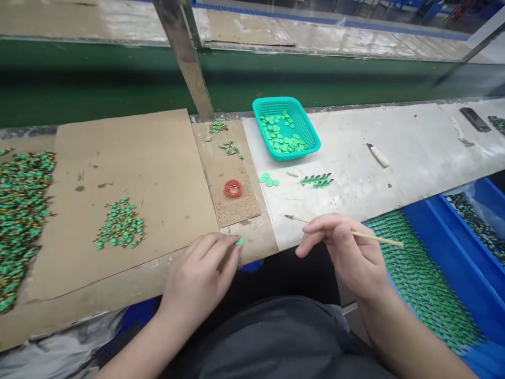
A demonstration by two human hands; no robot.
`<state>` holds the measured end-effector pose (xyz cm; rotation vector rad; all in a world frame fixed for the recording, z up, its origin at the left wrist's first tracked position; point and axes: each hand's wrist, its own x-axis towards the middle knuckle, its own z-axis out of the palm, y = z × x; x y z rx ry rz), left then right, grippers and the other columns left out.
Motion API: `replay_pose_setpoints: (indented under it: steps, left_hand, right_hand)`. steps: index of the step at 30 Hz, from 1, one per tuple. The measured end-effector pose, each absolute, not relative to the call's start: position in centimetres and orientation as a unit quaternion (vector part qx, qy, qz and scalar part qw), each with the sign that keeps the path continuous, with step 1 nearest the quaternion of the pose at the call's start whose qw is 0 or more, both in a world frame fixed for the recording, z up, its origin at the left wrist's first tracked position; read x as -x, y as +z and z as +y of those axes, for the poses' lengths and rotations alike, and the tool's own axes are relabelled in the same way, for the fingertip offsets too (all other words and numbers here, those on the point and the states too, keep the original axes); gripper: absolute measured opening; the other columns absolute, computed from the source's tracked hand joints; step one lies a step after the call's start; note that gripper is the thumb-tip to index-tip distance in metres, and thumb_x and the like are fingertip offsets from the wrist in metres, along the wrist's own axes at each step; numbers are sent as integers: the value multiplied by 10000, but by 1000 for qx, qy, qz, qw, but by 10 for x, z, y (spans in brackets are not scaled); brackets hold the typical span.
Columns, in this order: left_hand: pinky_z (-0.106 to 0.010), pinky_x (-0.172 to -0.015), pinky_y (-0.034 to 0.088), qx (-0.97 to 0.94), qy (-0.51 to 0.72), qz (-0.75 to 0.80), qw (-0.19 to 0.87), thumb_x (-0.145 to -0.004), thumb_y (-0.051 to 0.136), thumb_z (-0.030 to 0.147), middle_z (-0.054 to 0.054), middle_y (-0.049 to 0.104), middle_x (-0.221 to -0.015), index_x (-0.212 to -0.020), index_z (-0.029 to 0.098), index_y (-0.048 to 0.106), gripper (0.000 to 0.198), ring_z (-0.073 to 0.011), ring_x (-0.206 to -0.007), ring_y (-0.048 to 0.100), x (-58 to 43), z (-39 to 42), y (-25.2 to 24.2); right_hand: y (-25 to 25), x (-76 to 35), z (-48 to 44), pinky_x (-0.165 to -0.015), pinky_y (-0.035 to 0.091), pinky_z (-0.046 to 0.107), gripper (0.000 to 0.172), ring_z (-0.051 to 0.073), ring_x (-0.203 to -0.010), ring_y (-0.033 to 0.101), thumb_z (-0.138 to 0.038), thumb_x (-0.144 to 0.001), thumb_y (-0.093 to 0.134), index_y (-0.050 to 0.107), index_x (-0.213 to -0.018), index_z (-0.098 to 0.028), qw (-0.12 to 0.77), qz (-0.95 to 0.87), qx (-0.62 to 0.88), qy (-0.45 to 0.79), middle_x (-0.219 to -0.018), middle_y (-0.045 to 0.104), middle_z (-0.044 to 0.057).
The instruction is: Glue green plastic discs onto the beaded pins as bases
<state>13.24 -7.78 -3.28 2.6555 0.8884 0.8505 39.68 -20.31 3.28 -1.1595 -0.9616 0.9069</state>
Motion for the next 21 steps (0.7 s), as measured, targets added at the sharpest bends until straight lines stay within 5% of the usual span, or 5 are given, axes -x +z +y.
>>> replay_pose_setpoints:
  steps: [4,8,12,21]
  left_hand:
    - [-332,-911,626,-891,325,297,111,-1073,750,184,-32,831,-1074,-1242,215,746,172,-192,-927,802,-130,-78,-36]
    - [-374,-941,649,-910,337,219,106,-1019,782,85,-59,871,-1173,-1298,171,758,294,-211,-982,812,-121,-76,-39]
    - [-433,-846,690,-939,294,167,59,-1006,771,118,-45,886,-1288,-1230,202,822,244,-239,-995,838,-110,-71,-48]
    - [-428,-695,650,-935,305,172,51,-992,786,149,-57,870,-1379,-1184,195,870,214,-245,-990,822,-105,-75,-69]
  right_hand:
    - [20,-390,-163,-855,727,354,467,185,-878,864,-574,-1220,567,907,-1172,-258,613,-447,577,303,-973,896,54]
    - [18,-381,-123,-825,743,341,197,180,-866,868,-427,-1091,838,843,-1082,-231,597,-435,613,281,-956,876,22]
    - [10,-369,-91,-746,681,303,154,135,-756,790,-348,-1148,746,706,-1038,-249,602,-488,595,213,-887,809,-22]
    - [5,-355,-50,-646,478,291,331,115,-656,629,-304,-1196,628,558,-875,-263,405,-666,625,26,-747,623,-54]
